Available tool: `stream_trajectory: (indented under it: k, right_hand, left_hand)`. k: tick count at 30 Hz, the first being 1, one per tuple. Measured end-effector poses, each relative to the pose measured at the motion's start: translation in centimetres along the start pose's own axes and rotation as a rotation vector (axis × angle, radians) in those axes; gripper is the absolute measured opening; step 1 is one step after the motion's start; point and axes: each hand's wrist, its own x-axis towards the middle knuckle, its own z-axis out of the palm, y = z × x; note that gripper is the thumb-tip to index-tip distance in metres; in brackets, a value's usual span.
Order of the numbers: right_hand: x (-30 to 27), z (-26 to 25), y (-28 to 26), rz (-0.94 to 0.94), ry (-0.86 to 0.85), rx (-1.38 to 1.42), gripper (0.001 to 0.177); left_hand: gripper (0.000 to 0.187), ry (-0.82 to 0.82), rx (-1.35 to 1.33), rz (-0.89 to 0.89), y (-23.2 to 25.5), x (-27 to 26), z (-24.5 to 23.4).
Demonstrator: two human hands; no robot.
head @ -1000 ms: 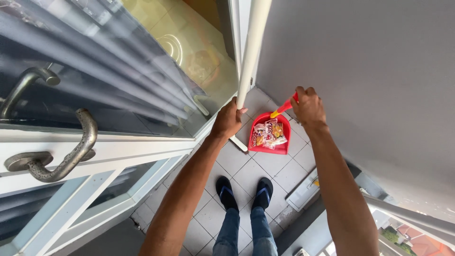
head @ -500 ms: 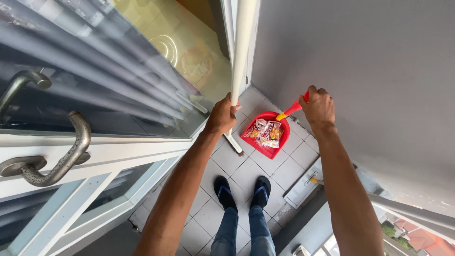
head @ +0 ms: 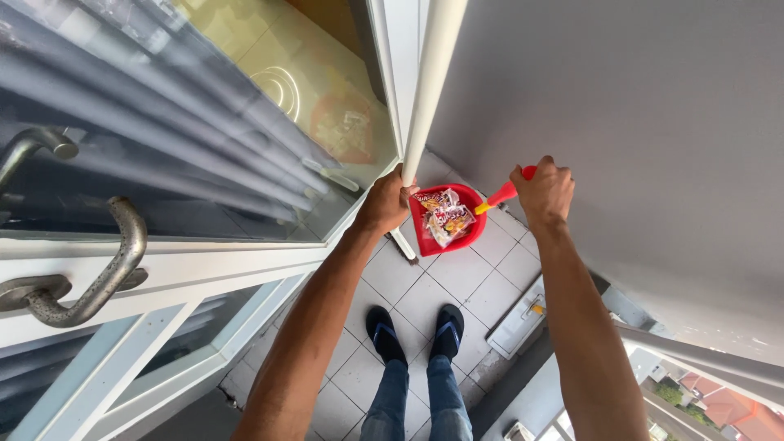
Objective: Picking up snack wrappers from a dustpan and placing them into a trash bin on a balcony.
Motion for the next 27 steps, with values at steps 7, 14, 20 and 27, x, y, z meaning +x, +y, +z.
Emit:
stream_trajectory:
  k: [7, 14, 20, 27]
  right_hand:
    - [-1.7, 0.8, 2.1, 0.056, 0.072, 0.131, 0.026]
    - [-2.6, 2.7, 3.9, 0.090, 0.029, 0.298, 0.027]
    - [-3.8, 5.6, 6.7, -0.057, 0.054, 0.539, 0.030]
    - [-5.4, 3.5, 5.6, 0.017, -0.027, 0.407, 0.027]
  left_hand:
    - [0.010, -0.041, -0.175, 0.004, -1.6, 0.4, 1.6]
    - [0.016, 0.056, -0.094, 0.037, 0.2, 0.2, 1.6]
    - [0.019, 0.207, -0.062, 0.056, -0.8, -0.4, 3.1]
    - [0.022, 0.188, -0.044, 0.058, -0.1, -1.1, 2.6]
